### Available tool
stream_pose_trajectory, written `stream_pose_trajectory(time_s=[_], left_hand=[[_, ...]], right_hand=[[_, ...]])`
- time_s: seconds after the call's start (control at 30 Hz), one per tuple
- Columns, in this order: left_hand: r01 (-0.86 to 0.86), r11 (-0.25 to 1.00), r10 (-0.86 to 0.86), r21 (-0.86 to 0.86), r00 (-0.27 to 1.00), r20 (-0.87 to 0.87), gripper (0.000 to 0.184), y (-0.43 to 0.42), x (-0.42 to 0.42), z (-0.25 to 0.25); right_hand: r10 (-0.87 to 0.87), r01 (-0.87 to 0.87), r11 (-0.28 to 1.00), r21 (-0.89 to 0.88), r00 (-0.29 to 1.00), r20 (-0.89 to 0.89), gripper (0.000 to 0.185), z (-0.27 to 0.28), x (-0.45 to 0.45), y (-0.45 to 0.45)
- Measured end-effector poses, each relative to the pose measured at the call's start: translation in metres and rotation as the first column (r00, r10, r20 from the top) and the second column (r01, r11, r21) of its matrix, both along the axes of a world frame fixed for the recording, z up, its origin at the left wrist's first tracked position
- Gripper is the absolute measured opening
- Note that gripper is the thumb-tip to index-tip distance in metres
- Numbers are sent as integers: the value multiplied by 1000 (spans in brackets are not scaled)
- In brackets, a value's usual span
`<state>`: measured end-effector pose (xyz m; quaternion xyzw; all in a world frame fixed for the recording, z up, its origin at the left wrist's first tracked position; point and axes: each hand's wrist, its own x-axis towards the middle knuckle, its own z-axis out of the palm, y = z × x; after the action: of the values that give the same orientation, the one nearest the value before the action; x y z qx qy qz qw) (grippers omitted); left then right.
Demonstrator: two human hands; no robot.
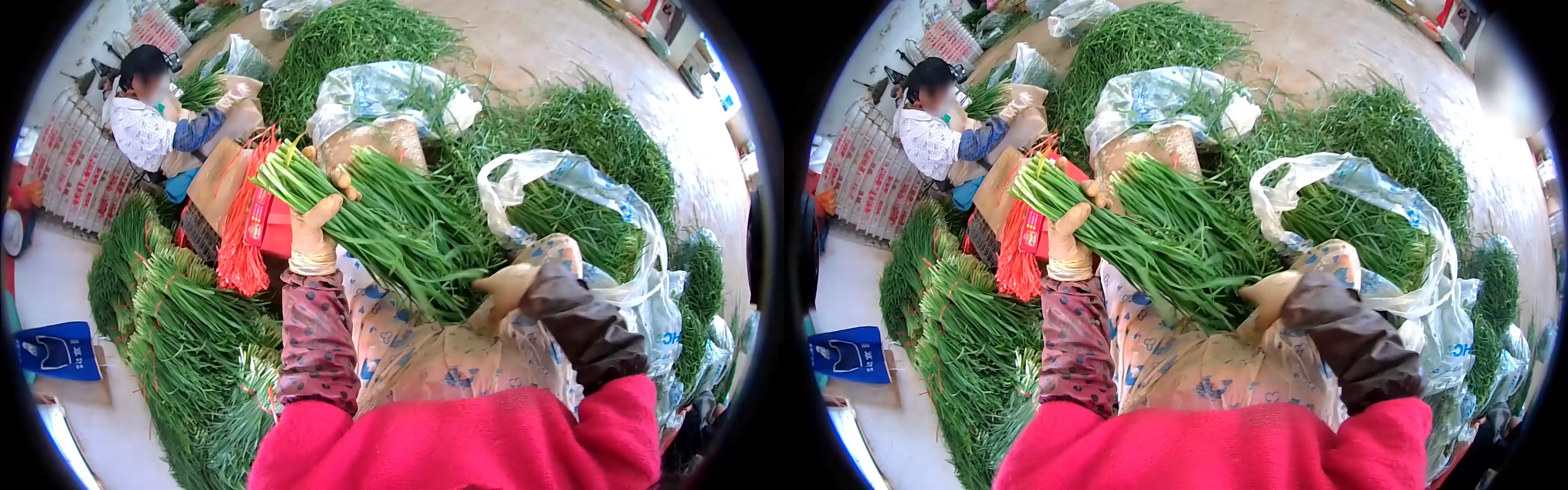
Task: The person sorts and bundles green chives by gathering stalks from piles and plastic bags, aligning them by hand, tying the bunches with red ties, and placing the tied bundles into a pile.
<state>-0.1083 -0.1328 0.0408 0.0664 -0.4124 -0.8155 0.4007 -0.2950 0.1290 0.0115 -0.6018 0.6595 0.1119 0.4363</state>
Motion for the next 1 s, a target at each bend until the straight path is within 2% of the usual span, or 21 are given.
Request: stream_pose_trajectory(time_s=[0.03,0.1,0.13,0.17,0.23,0.3,0.37,0.43,0.5,0.57,0.67,0.7,0.77,0.8,0.87,0.9,0.97,1.0], left_hand=[[41,999,-41,-15,999,29,80,-7,7,-7],[75,997,-76,37,996,37,81,-4,11,-8],[77,996,-79,45,996,47,81,-1,10,-10],[59,997,-61,39,996,59,79,2,8,-12],[47,998,-49,35,996,78,77,2,7,-19],[121,989,-129,86,988,85,79,-4,7,-33],[81,992,-84,97,996,35,81,3,1,-33],[73,990,-77,119,996,36,80,12,3,-30],[80,979,-91,187,994,56,73,14,6,-37],[110,981,-118,160,992,38,73,18,5,-40],[91,981,-98,173,995,33,75,23,6,-45],[97,980,-105,171,994,39,75,22,7,-48],[214,945,-227,247,974,27,80,18,7,-52],[203,950,-230,238,969,91,80,20,8,-52],[171,957,-212,234,964,162,80,29,6,-50],[168,957,-209,237,965,158,80,30,8,-52],[200,932,-265,302,944,194,81,30,10,-56],[222,916,-301,334,931,205,80,31,13,-56]], right_hand=[[24,-22,999,28,998,-51,77,-1,-13,1],[-350,350,936,-45,902,-252,69,44,-27,-12],[-485,424,861,-280,851,-202,62,49,-33,-17],[-602,478,725,-495,790,-120,55,51,-36,-21],[-471,453,420,-786,849,238,43,56,-24,-37],[-269,567,324,-757,822,501,39,64,4,-60],[-267,573,428,-699,819,508,36,69,26,-73],[-330,508,611,-607,861,387,32,70,41,-86],[-348,496,575,-651,868,354,25,60,54,-94],[-316,438,553,-709,897,308,18,47,56,-98],[-348,485,592,-643,874,339,13,46,50,-93],[-352,457,623,-635,889,294,13,50,47,-93],[-303,406,671,-620,914,271,16,55,38,-93],[-296,396,675,-622,918,263,16,59,35,-93],[-197,210,690,-692,975,100,18,68,32,-92],[-193,205,694,-690,977,95,18,74,33,-91],[-51,-41,862,-506,985,-166,16,86,32,-92],[-8,-100,861,-499,978,-210,15,89,32,-91]])
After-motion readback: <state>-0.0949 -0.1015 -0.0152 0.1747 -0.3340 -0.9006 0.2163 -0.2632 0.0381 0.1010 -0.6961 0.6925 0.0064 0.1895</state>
